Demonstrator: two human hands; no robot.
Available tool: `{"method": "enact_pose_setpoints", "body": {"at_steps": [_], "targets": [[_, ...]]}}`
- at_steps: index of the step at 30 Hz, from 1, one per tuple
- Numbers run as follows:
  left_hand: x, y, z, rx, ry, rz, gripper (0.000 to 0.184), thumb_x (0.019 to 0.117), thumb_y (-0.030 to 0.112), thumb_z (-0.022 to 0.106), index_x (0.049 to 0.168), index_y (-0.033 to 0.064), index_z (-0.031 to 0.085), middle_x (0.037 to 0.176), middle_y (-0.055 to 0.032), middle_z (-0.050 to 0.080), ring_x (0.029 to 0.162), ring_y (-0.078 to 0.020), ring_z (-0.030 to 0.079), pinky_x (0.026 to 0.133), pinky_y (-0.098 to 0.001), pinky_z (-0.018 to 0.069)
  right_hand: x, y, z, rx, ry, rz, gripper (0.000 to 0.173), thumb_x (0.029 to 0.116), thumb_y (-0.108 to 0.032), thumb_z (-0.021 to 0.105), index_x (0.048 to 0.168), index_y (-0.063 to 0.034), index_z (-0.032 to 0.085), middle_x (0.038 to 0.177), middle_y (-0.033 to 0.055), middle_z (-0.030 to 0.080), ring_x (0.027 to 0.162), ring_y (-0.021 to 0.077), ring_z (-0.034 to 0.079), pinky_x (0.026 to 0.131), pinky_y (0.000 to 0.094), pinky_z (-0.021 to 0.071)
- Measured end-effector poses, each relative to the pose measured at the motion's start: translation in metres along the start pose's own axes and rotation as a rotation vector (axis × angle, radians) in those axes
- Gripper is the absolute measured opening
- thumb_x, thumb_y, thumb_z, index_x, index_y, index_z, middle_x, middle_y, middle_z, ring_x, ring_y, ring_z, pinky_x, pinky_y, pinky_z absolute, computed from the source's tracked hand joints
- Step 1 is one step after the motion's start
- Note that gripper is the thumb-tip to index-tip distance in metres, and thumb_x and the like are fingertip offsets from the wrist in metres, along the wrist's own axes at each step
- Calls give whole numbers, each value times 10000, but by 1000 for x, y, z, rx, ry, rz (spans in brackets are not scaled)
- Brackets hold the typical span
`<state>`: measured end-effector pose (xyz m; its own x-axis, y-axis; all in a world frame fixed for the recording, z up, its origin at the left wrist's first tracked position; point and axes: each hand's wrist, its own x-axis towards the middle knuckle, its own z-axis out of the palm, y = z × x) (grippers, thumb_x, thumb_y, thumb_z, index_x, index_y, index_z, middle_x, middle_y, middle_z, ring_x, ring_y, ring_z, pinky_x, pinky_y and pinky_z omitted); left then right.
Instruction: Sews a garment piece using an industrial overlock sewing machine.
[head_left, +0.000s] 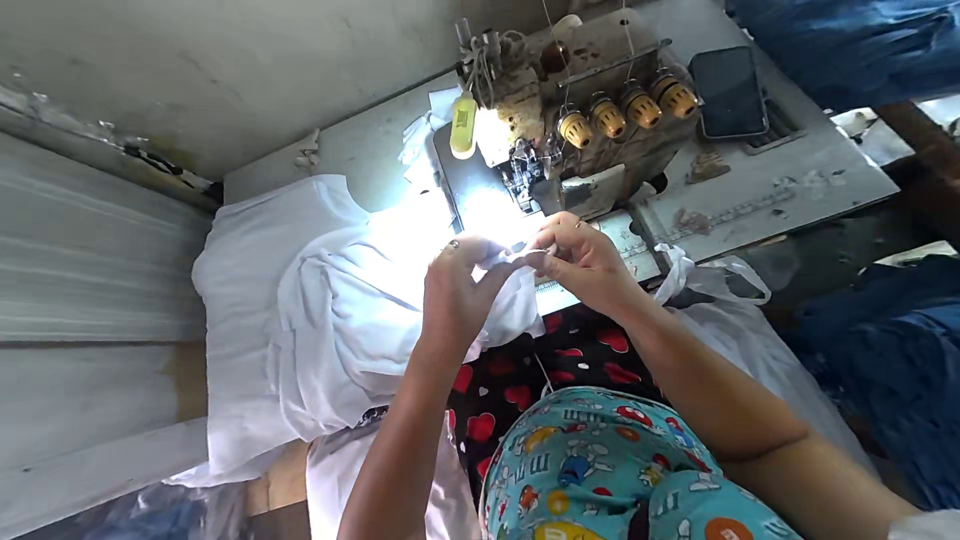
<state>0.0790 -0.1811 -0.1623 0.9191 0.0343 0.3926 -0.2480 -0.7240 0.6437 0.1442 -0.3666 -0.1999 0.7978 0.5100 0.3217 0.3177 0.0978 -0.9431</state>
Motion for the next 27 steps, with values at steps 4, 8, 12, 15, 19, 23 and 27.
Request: {"method": "enact_pose_setpoints", "body": {"at_steps": [4,8,12,15,19,23,27], "targets": [[0,0,-3,-97,7,-27,190,969,195,690,892,24,716,830,-12,682,806,-18,631,783,-200,518,-1,1,2,8,47,-45,143,945,-174,702,903,-40,670,869,-1,621,707,5,603,632,158,537],[-3,4,-6,-204,-4,-43,147,992,136,649,983,6,716,898,-2,697,846,15,644,818,-169,532,-1,0,3,-1,73,-91,148,921,-176,725,884,-41,675,826,-8,630,689,4,599,621,153,526],[-6,6,-6,-374,39,-127,84,959,80,681,1018,22,694,855,47,690,767,17,645,740,-168,555,-2,0,7,-52,129,-138,153,884,-165,758,859,-38,677,804,-9,633,669,-19,582,606,129,504],[-8,5,-6,-433,55,-152,53,958,73,684,998,39,696,858,65,707,769,18,662,731,-173,569,-3,-1,6,-105,140,-175,158,904,-169,744,876,-19,703,812,5,655,693,-17,591,626,130,503],[-9,3,-4,-482,69,-163,58,936,50,701,991,63,690,849,80,700,754,19,654,713,-170,564,-3,-1,4,-157,128,-223,162,925,-169,721,883,-12,725,837,20,677,723,-10,607,649,131,513],[-8,1,-2,-526,72,-195,87,903,25,730,964,75,694,826,81,703,738,17,654,703,-168,563,-3,0,2,-165,109,-223,144,921,-154,716,886,-15,725,851,27,683,740,0,619,667,140,525],[-9,-3,-1,-451,88,-189,17,922,70,722,934,76,711,835,84,685,732,35,604,669,-145,502,-3,-2,1,-70,49,-217,92,904,-115,713,869,-34,688,922,16,714,788,6,655,683,157,558]]}}
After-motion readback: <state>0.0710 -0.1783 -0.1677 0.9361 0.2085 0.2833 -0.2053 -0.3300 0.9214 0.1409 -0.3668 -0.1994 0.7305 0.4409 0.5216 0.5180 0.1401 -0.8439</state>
